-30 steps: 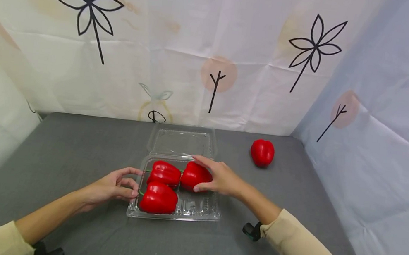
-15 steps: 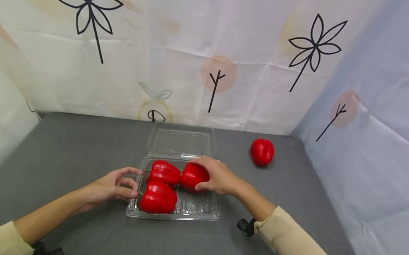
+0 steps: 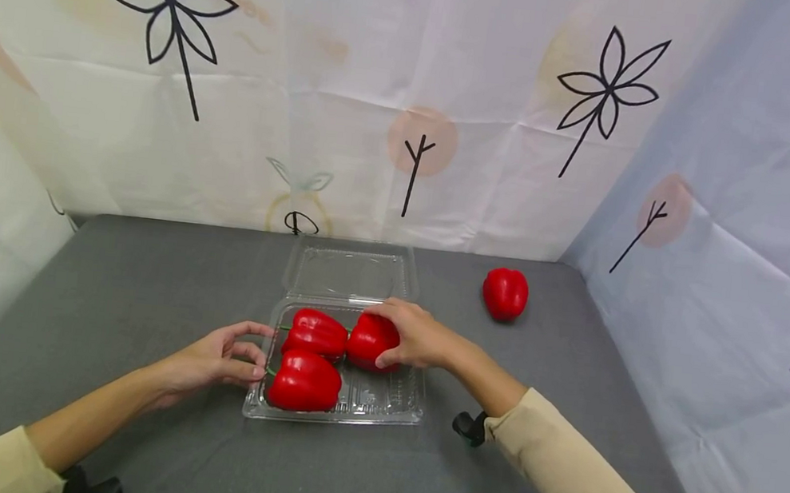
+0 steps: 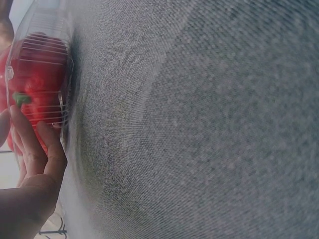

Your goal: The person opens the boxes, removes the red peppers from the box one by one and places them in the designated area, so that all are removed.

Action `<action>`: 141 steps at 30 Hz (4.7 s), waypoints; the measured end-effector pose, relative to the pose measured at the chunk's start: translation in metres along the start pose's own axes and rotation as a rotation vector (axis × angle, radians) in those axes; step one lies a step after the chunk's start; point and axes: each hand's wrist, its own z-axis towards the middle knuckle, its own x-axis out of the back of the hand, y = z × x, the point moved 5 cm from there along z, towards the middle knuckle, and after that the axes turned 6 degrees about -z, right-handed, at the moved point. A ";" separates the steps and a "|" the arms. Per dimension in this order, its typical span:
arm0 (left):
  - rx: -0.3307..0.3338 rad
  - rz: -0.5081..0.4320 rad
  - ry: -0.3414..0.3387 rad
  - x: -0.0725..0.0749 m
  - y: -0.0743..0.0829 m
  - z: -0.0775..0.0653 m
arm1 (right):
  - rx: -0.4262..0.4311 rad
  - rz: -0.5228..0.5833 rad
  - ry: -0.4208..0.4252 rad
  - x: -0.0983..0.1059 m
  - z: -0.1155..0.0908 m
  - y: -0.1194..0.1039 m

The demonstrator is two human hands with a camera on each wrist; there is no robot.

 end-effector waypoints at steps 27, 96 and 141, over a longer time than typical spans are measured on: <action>-0.008 0.006 -0.009 -0.001 0.001 0.000 | -0.017 0.071 -0.016 -0.002 -0.002 0.005; -0.021 0.033 0.021 0.000 0.000 -0.002 | -0.256 -0.006 0.665 0.050 -0.059 0.069; -0.016 0.012 0.011 0.000 0.000 -0.002 | -0.631 0.059 0.646 0.019 -0.043 0.141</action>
